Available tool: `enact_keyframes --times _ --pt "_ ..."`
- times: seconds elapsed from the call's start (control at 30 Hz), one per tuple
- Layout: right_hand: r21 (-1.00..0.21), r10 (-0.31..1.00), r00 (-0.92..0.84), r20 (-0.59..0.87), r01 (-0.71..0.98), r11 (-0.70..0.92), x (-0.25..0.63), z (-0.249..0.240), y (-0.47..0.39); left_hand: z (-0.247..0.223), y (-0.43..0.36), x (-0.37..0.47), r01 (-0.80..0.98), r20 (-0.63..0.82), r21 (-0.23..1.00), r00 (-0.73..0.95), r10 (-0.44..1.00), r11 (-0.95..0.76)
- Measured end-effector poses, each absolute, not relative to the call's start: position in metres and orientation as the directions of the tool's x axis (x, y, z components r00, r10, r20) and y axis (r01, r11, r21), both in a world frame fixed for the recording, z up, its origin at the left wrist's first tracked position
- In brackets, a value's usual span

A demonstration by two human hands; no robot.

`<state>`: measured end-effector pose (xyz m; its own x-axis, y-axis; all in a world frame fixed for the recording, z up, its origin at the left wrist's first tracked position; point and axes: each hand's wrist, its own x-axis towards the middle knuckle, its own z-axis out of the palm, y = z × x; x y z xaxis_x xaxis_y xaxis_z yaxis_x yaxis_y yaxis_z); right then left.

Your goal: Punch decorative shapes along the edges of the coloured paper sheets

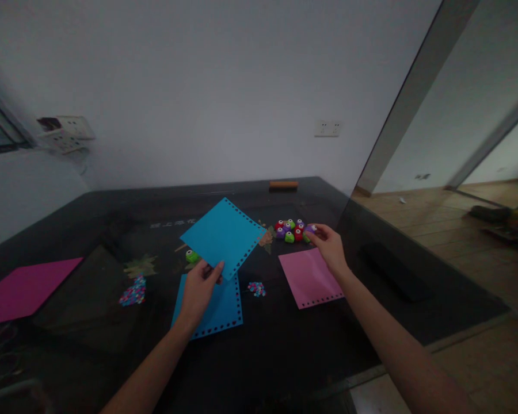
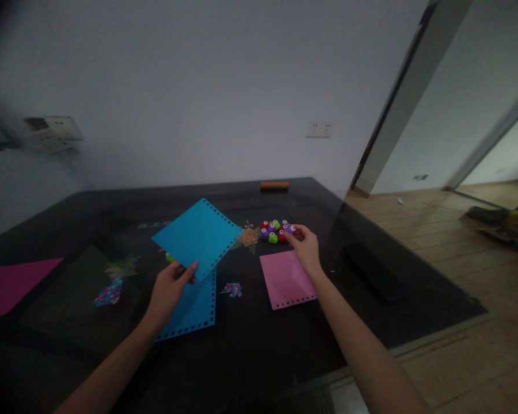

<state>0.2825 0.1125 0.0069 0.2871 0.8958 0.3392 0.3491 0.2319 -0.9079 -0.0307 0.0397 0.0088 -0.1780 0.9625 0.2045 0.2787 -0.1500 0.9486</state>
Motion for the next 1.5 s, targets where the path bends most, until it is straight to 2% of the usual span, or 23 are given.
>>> enact_keyframes --times 0.2,0.37,0.47,0.63,0.87,1.0,1.1,1.2,1.27,1.37,1.5 --pt "-0.690 0.897 0.124 0.424 0.686 0.231 0.284 -0.001 0.127 0.015 0.035 -0.026 0.314 0.193 0.940 -0.159 0.968 -0.136" --pt "-0.510 0.909 -0.043 0.414 0.816 0.272 0.273 -0.014 0.128 0.013 0.033 -0.023 0.333 0.148 0.938 -0.122 0.982 -0.100" --pt "-0.439 0.914 -0.070 0.399 0.861 0.257 0.276 -0.015 0.129 0.009 0.033 -0.022 0.353 0.114 0.933 -0.095 0.989 -0.074" --pt "-0.382 0.917 -0.061 0.395 0.897 0.224 0.281 -0.016 0.127 0.006 0.032 -0.019 0.388 0.091 0.920 -0.073 0.993 -0.056" --pt "-0.375 0.905 -0.021 0.426 0.906 0.198 0.287 -0.012 0.128 0.010 0.029 -0.014 0.345 0.065 0.938 -0.060 0.996 -0.041" --pt "-0.450 0.883 0.042 0.467 0.871 0.196 0.300 -0.001 0.125 0.009 0.029 -0.016 0.330 0.072 0.943 -0.046 0.996 -0.053" --pt "-0.601 0.869 0.123 0.479 0.767 0.223 0.307 0.010 0.119 0.007 0.029 -0.018 0.306 0.054 0.951 -0.016 0.998 -0.046" --pt "-0.773 0.904 0.164 0.394 0.591 0.229 0.303 0.019 0.113 0.007 0.028 -0.018 0.310 0.040 0.950 0.008 0.999 -0.041" --pt "-0.866 0.950 0.096 0.296 0.447 0.224 0.293 0.022 0.108 0.009 0.027 -0.017 0.335 0.033 0.942 0.006 0.999 -0.033" --pt "-0.960 0.982 -0.103 0.160 0.216 0.179 0.274 0.024 0.100 0.012 0.026 -0.015 0.378 0.020 0.926 0.008 1.000 -0.021" --pt "-0.999 0.979 -0.199 0.037 0.013 0.040 0.252 0.022 0.089 0.015 0.023 -0.010 0.413 0.009 0.911 0.033 0.999 -0.022"
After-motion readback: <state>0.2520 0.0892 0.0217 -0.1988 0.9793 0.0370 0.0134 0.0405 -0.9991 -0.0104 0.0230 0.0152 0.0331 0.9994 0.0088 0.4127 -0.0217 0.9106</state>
